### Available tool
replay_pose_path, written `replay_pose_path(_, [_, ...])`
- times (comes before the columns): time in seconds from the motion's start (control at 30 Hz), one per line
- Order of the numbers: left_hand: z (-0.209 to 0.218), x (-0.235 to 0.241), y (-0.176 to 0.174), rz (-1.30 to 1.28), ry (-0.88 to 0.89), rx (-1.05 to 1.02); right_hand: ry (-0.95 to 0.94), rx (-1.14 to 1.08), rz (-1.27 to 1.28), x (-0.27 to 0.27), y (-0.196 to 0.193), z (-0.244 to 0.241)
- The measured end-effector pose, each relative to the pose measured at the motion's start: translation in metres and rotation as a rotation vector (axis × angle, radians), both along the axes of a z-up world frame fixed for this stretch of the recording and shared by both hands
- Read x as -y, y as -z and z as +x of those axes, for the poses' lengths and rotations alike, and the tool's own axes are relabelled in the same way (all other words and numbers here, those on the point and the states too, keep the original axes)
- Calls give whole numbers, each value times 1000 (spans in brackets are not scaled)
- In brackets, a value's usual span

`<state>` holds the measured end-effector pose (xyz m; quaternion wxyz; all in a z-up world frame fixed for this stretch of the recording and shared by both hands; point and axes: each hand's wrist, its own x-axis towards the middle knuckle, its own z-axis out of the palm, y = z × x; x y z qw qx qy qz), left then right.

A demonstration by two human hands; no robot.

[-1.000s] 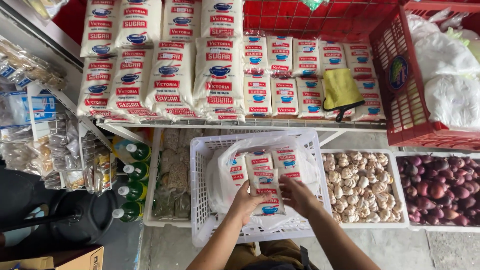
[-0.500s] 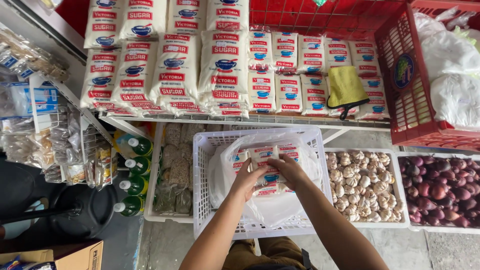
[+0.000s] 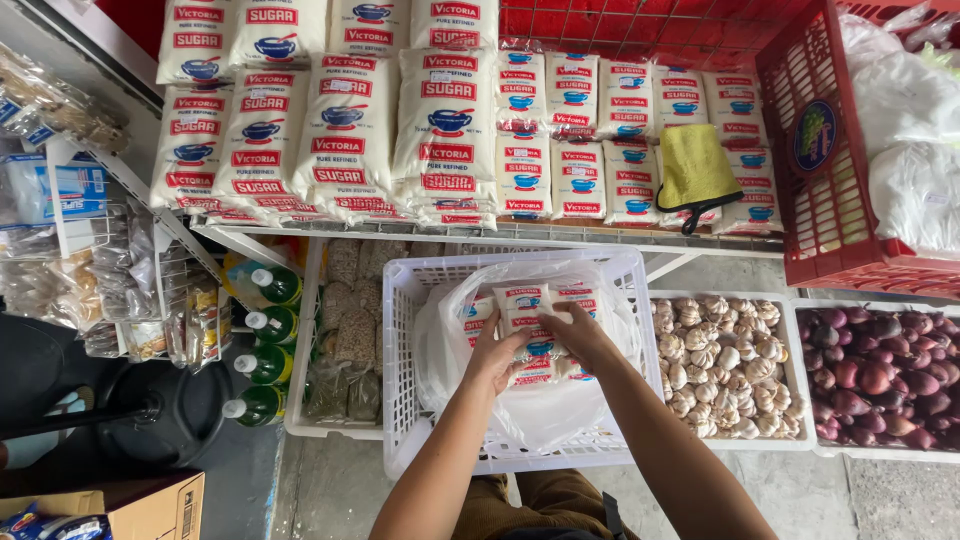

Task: The person wipes several sugar packets with a small yellow sponge and places them into a white plastic bag within a basket.

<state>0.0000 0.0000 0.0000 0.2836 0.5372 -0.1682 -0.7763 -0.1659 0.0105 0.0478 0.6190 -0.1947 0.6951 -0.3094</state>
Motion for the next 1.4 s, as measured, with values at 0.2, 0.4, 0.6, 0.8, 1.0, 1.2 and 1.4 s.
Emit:
replay_pose_path(0.2, [5,-15,16,-15,-4,-57,-4,95,12,-26,-3,-6])
replay_pose_path(0.4, [25,-32,-9,-171,240,266,-68,25,-70,-39,14,-6])
replay_pose_path(0.6, [31,-41,-26,-458,445,604,-166,-92,-177,-50,21,-1])
replay_pose_path(0.8, [45,-46,2,-903,633,992,-664,-778,-196,-46,-25,12])
replay_pose_path(1.0, [47,-31,-27,-903,684,1167,-745,-1183,-455,-16,-32,30])
replay_pose_path(1.2, [44,-27,-4,-1011,840,1417,-752,-1261,-755,-2,33,58])
replay_pose_path(1.4, [73,-16,12,-1042,963,1307,-787,-1263,-689,-29,34,57])
